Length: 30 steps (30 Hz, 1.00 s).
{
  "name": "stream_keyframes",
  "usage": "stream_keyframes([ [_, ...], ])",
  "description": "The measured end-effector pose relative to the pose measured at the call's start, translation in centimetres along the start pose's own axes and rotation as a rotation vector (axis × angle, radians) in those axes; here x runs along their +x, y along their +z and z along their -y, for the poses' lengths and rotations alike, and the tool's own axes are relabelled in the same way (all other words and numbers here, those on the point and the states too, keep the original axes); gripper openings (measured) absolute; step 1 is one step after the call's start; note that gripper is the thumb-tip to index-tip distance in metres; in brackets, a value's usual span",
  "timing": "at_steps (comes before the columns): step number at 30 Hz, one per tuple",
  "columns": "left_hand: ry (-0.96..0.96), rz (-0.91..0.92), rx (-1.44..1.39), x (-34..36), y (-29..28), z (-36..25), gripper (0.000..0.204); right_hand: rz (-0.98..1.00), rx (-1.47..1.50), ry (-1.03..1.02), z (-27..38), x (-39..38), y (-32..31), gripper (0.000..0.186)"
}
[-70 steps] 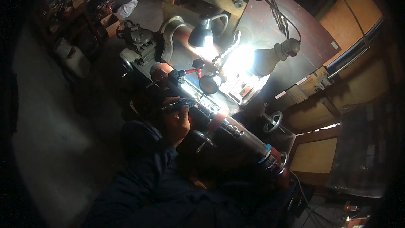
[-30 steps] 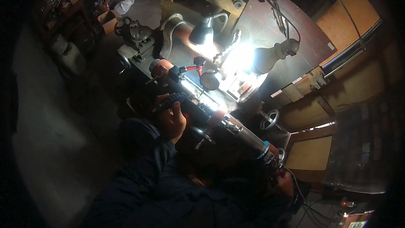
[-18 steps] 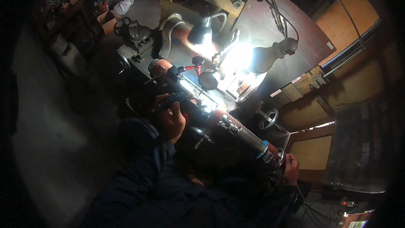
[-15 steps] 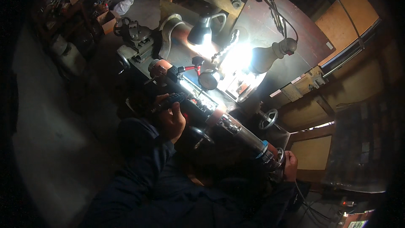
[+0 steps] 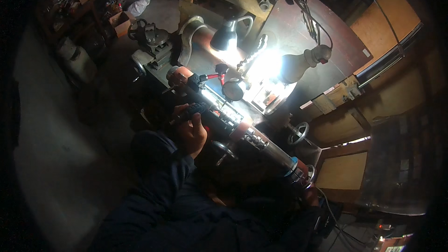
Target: Using a dial indicator and tools to calibrate or repair a piece of precision machinery.
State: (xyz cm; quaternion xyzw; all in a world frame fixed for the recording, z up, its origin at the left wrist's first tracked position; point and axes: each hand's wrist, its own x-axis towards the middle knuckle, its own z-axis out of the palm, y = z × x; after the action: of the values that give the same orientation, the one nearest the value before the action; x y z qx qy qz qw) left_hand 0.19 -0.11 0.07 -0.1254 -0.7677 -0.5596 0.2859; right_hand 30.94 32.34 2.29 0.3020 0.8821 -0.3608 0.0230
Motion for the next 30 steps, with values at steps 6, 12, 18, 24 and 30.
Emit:
stream_keyframes([
  [6, 0.013, 0.002, -0.032, 0.0, 0.1, 0.5, 0.039, 0.078, 0.119, 0.236, -0.4, -2.9, -2.5, 0.02],
  [12, 0.008, 0.012, -0.038, -0.3, 0.6, 0.5, 0.039, 0.026, 0.493, 0.073, -1.6, -3.1, -5.4, 0.021],
  [18, 0.025, 0.08, -0.07, -0.5, 0.4, 0.4, 0.028, -0.183, 0.667, 0.033, -2.3, 0.3, -4.2, 0.024],
  [24, 0.091, 0.072, -0.044, -0.5, 0.6, 0.4, 0.027, -0.12, 0.9, 0.106, -2.1, 2.5, -2.0, 0.022],
  [30, 0.037, 0.066, -0.059, -0.4, 0.3, 0.6, 0.036, -0.121, 0.521, 0.223, -1.7, 1.9, 0.6, 0.025],
])
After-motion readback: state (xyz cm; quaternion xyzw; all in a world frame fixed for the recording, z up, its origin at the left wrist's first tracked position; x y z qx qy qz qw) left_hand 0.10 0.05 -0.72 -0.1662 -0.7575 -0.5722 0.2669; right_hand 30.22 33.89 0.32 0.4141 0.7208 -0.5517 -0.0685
